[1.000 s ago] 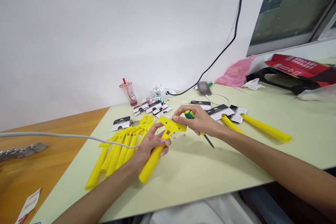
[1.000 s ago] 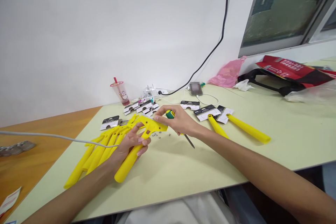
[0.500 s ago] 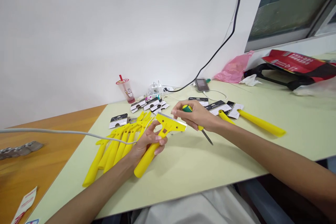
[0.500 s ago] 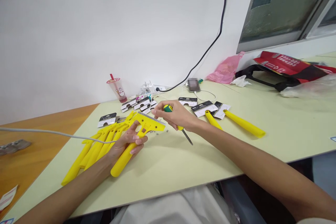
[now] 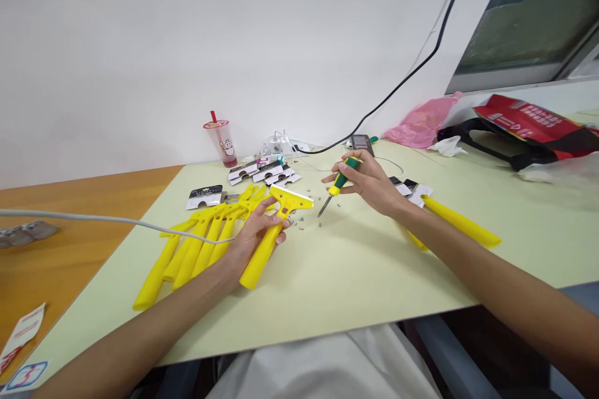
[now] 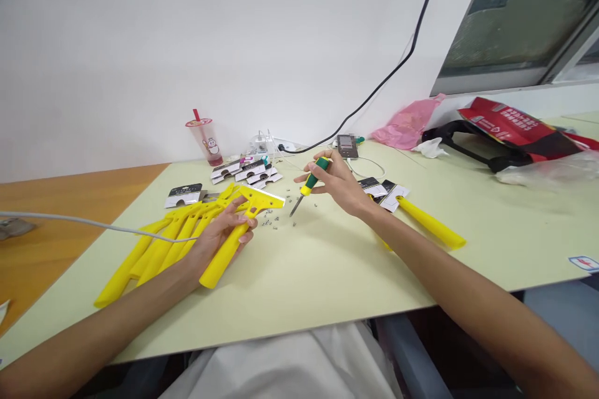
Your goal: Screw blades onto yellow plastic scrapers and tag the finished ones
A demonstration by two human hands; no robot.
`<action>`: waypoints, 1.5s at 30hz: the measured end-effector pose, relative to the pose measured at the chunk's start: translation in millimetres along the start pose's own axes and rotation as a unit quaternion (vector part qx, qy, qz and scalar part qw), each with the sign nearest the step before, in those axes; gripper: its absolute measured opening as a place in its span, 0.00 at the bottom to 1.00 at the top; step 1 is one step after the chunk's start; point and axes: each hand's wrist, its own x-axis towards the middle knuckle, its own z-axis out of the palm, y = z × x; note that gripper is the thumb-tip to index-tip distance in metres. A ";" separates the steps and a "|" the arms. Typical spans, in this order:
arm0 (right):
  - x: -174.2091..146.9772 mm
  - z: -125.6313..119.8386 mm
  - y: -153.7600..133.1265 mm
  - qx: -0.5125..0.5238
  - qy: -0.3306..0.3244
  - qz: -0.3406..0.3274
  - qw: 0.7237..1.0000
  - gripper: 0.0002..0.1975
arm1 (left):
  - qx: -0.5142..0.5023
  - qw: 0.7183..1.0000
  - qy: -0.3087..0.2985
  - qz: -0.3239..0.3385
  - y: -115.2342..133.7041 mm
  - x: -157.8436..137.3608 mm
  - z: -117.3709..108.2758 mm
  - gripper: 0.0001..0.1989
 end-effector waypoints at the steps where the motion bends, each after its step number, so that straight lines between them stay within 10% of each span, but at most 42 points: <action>1: -1.9 -0.4 2.2 -0.029 0.002 -0.009 1.000 0.28 | -0.002 1.000 0.001 0.002 -1.0 0.8 -1.3 0.40; 18: -7.2 7.1 18.6 -0.145 0.038 -0.030 0.988 0.33 | -0.003 1.000 -0.018 -0.002 -7.7 3.2 -3.8 0.35; 32: -7.1 8.0 1.5 -0.017 0.110 -0.049 0.993 0.32 | -0.028 0.999 0.021 -0.036 -6.6 4.3 -0.7 0.31; 45: -17.0 24.0 6.6 0.019 0.099 -0.127 0.987 0.27 | 0.015 0.981 -0.126 -0.149 -28.3 -5.2 -3.1 0.26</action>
